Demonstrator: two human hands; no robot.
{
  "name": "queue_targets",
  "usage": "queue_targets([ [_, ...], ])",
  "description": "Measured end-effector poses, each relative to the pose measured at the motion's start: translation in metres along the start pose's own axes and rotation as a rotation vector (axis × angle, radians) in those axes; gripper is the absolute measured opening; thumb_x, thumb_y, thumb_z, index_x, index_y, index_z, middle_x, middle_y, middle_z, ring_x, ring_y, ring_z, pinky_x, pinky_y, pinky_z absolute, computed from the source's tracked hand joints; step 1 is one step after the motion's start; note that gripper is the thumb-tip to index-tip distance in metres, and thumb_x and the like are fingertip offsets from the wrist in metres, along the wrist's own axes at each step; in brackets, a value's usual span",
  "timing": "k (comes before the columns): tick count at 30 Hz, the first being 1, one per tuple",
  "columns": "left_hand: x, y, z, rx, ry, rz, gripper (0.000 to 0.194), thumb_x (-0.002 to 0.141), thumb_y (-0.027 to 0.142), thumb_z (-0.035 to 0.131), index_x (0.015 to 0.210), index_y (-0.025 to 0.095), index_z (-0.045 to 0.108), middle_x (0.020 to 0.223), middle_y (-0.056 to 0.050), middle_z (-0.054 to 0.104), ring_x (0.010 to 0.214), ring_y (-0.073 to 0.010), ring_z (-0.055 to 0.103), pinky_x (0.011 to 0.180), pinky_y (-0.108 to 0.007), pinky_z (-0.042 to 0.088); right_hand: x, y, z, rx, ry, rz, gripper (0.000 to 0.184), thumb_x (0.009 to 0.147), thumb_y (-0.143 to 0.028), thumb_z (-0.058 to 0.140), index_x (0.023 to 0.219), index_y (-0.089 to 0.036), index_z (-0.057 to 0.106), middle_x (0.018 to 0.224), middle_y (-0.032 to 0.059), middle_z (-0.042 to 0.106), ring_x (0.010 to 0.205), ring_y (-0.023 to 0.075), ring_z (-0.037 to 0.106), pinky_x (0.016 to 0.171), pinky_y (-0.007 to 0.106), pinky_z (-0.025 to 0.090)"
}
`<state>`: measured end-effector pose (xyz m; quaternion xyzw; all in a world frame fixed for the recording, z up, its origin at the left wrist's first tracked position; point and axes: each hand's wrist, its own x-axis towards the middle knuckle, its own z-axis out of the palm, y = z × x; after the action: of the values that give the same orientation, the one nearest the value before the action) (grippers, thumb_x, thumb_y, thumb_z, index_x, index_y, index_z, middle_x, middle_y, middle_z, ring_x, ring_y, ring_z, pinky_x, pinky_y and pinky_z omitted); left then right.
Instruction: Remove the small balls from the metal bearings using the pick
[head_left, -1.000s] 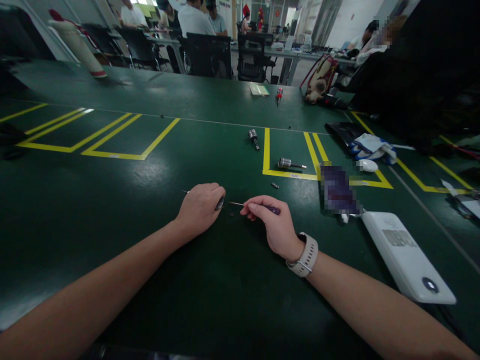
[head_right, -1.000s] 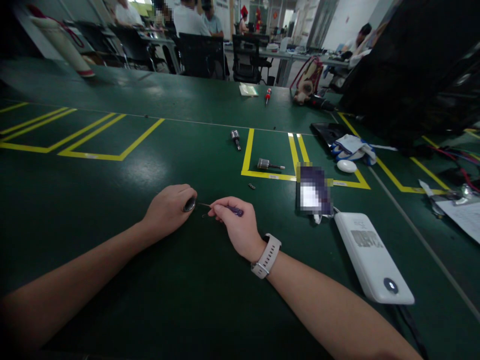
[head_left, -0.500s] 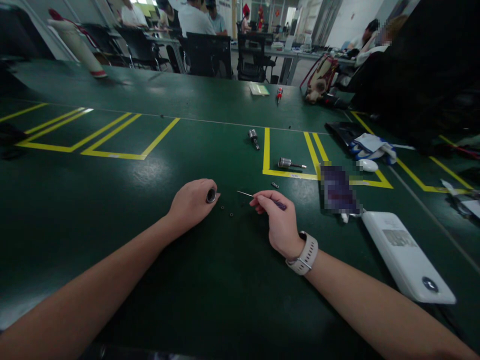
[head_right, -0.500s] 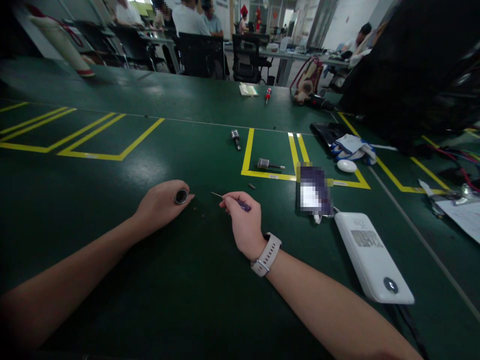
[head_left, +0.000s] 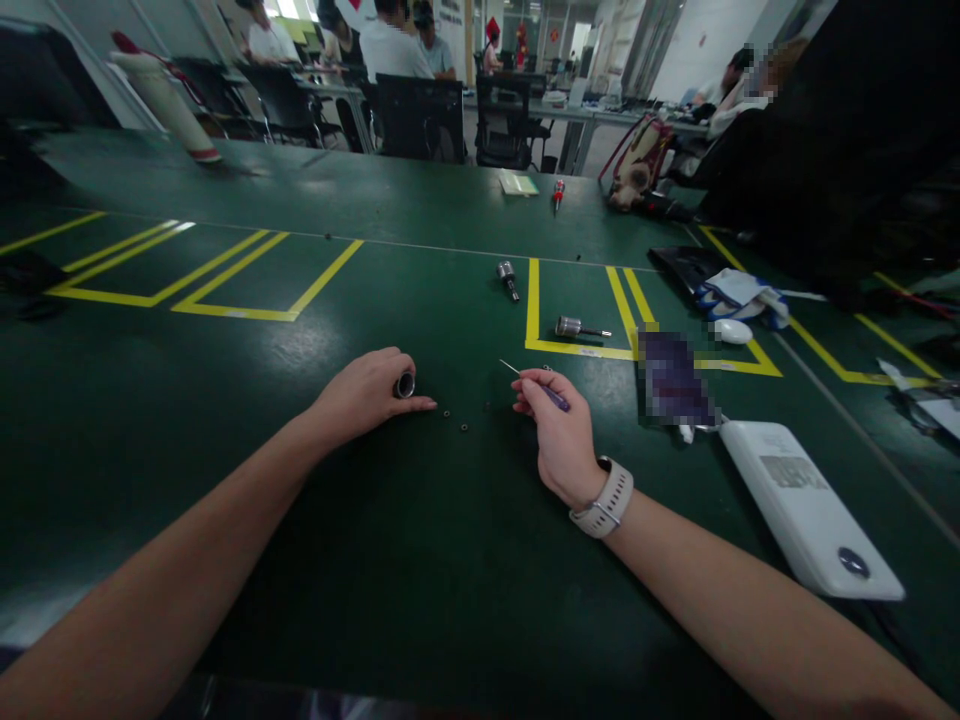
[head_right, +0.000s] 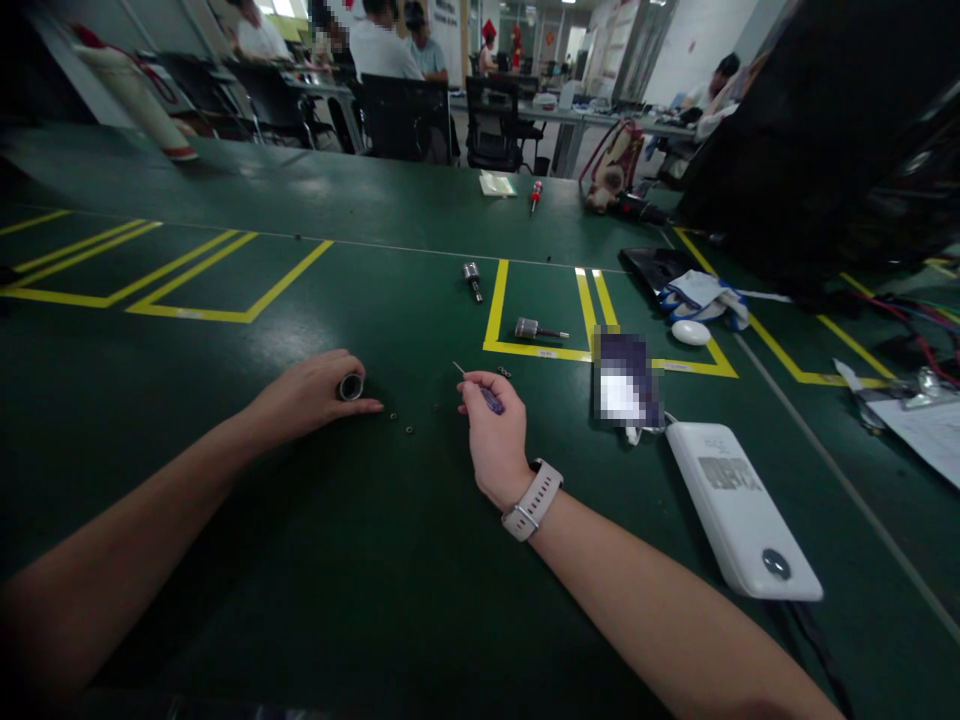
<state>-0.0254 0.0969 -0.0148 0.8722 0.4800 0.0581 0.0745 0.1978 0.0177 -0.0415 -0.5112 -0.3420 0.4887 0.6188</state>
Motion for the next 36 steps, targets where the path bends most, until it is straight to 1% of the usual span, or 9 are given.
queue_targets([
  [5,0.0,0.002,-0.002,-0.012,-0.012,0.018,0.037,0.072,0.052,0.064,0.082,0.017,0.058,0.083,-0.006,0.059,0.073,-0.0192,0.055,0.061,-0.028,0.041,-0.001,-0.001,-0.001,-0.036,-0.009,-0.027,0.011,0.08,-0.028,0.059,0.089,-0.023,0.062,0.094,0.0023,0.058,0.082,0.0159,0.056,0.072,0.032,0.048],
  [9,-0.001,-0.001,-0.002,-0.043,-0.035,0.019,0.038,0.073,0.053,0.061,0.086,0.018,0.058,0.086,-0.007,0.06,0.076,-0.02,0.056,0.063,-0.029,0.042,-0.014,-0.009,-0.001,-0.245,-0.137,-0.233,0.009,0.084,-0.027,0.053,0.084,-0.022,0.06,0.081,0.0009,0.058,0.075,0.0152,0.054,0.069,0.031,0.044],
  [12,0.0,-0.005,-0.001,-0.081,-0.035,0.035,0.041,0.077,0.055,0.054,0.091,0.017,0.058,0.091,-0.008,0.06,0.081,-0.0214,0.056,0.069,-0.032,0.044,-0.03,-0.016,0.0,-0.457,-0.425,-0.613,0.009,0.083,-0.017,0.051,0.077,-0.018,0.057,0.073,0.0014,0.058,0.07,0.0148,0.053,0.067,0.031,0.043],
  [15,0.001,-0.009,-0.001,-0.124,0.023,0.025,0.04,0.084,0.051,0.042,0.097,0.016,0.057,0.094,-0.009,0.06,0.087,-0.0228,0.057,0.077,-0.035,0.045,-0.043,-0.016,0.004,-0.719,-0.828,-0.991,0.009,0.083,-0.016,0.048,0.082,-0.015,0.057,0.076,0.0048,0.061,0.071,0.0158,0.052,0.067,0.031,0.042],
  [17,0.001,-0.01,0.0,-0.144,0.104,-0.002,0.038,0.088,0.045,0.034,0.099,0.016,0.057,0.095,-0.01,0.061,0.09,-0.0233,0.057,0.08,-0.037,0.045,-0.048,-0.014,0.008,-0.938,-1.048,-1.12,0.013,0.087,-0.018,0.045,0.088,-0.014,0.057,0.082,0.0069,0.062,0.075,0.0172,0.051,0.067,0.031,0.041],
  [19,0.002,-0.011,0.0,-0.139,0.209,-0.034,0.037,0.089,0.039,0.031,0.101,0.016,0.057,0.096,-0.011,0.061,0.091,-0.0236,0.057,0.083,-0.038,0.045,-0.051,-0.012,0.011,-1.095,-1.159,-1.145,0.015,0.089,-0.019,0.043,0.092,-0.014,0.057,0.088,0.008,0.062,0.079,0.0181,0.05,0.068,0.032,0.04],
  [26,0.001,-0.011,-0.001,-0.058,0.462,-0.047,0.03,0.087,0.033,0.037,0.098,0.016,0.058,0.097,-0.012,0.061,0.095,-0.0253,0.056,0.086,-0.04,0.044,-0.052,-0.012,0.013,-1.176,-1.21,-1.073,0.02,0.09,-0.017,0.04,0.099,-0.014,0.058,0.1,0.0077,0.061,0.088,0.019,0.05,0.071,0.032,0.039],
  [33,-0.006,0.007,-0.003,0.012,0.485,0.082,0.03,0.089,0.033,0.036,0.095,0.016,0.06,0.099,-0.011,0.062,0.094,-0.024,0.057,0.086,-0.039,0.044,-0.051,-0.011,0.014,-1.167,-1.198,-1.116,0.019,0.089,-0.018,0.042,0.097,-0.015,0.059,0.097,0.0077,0.063,0.085,0.0191,0.051,0.069,0.032,0.039],
  [36,-0.009,0.013,-0.008,0.085,0.417,0.131,0.032,0.091,0.032,0.034,0.098,0.014,0.06,0.101,-0.012,0.063,0.096,-0.0246,0.056,0.087,-0.039,0.042,-0.051,-0.011,0.012,-1.074,-1.122,-1.183,0.02,0.091,-0.019,0.04,0.094,-0.014,0.059,0.085,0.0062,0.065,0.077,0.0177,0.054,0.067,0.032,0.041],
])
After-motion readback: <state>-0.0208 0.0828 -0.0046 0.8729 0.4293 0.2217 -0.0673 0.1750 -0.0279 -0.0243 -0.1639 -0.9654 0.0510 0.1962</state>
